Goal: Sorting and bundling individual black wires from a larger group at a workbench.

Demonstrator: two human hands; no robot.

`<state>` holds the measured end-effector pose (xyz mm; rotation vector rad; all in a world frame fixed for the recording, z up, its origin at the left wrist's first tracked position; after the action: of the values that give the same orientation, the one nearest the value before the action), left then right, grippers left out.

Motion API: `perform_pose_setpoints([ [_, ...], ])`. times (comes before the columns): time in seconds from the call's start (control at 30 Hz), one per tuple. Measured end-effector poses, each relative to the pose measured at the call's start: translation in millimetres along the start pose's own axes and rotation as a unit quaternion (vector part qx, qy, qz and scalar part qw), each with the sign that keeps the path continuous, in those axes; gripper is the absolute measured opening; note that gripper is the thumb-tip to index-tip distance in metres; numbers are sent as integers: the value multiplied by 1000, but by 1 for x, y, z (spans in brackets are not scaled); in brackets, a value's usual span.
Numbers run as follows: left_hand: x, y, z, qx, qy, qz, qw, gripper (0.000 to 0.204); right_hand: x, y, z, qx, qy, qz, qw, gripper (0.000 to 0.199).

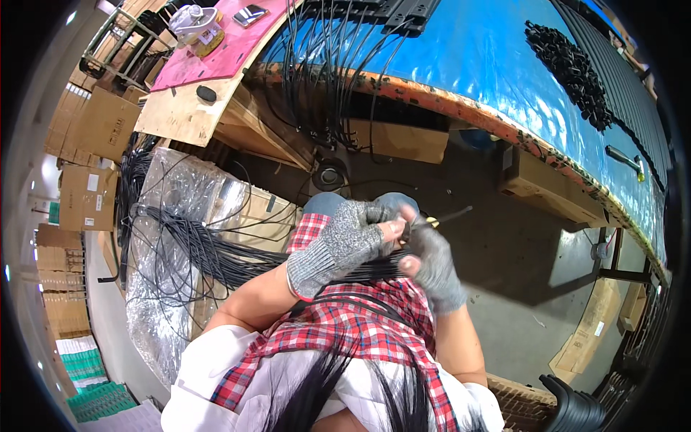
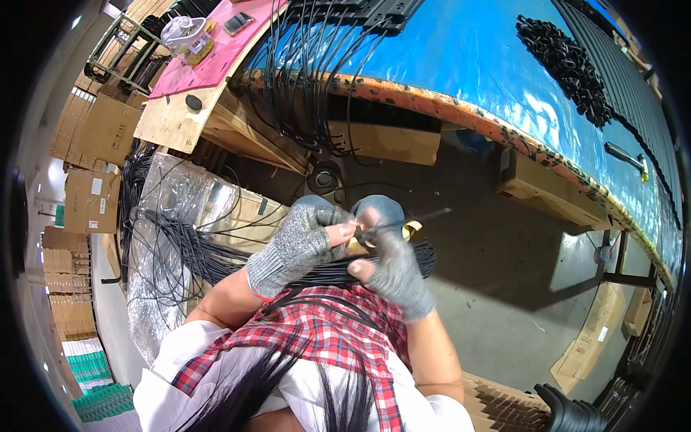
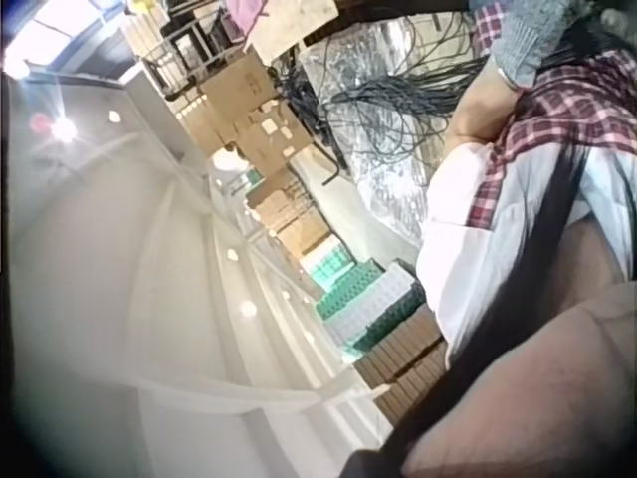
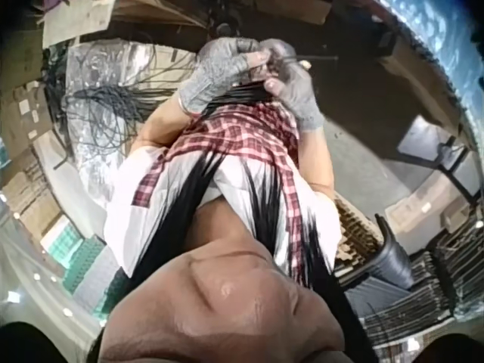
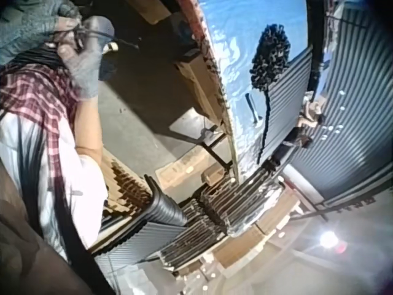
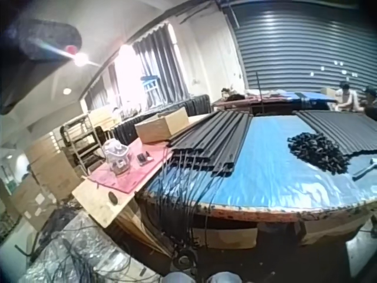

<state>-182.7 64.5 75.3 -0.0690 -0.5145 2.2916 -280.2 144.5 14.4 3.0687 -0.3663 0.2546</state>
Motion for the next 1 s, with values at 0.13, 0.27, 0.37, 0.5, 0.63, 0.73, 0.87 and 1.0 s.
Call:
perform_pose_setpoints([
  [0.13,1,-7,0,-55,102,-55,992,22,-24,18,-4,-71,132,71,986,44],
  [0.27,-9,0,-3,-35,-32,-65,997,32,-24,21,-33,-164,63,36,984,40],
  [0.37,-14,-5,1,-34,-41,-54,997,48,-17,21,-47,-212,-3,19,977,33],
  [0.5,-14,-3,-10,38,-41,-74,996,56,4,24,-64,-259,-174,-54,949,22],
  [0.63,-9,-9,2,95,64,-24,993,57,1,23,-55,-313,-285,-40,905,21],
  [0.73,-4,-16,14,119,46,-21,992,59,1,21,-53,-261,-143,-28,954,19],
  [0.87,-5,-21,11,144,27,16,989,61,17,25,-63,-186,51,198,961,13],
  [1.0,-10,-24,-2,224,6,71,972,60,23,28,-44,-222,-7,74,972,16],
])
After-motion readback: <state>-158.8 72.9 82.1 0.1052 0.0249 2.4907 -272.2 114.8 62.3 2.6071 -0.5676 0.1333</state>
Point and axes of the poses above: each hand's wrist, its own y-axis towards the middle knuckle, its own x-axis out of the palm, z = x × y, the point moved 5 cm from there along y, towards the middle knuckle, and after that the axes turned 5 degrees about -y, right-handed, at the moved point
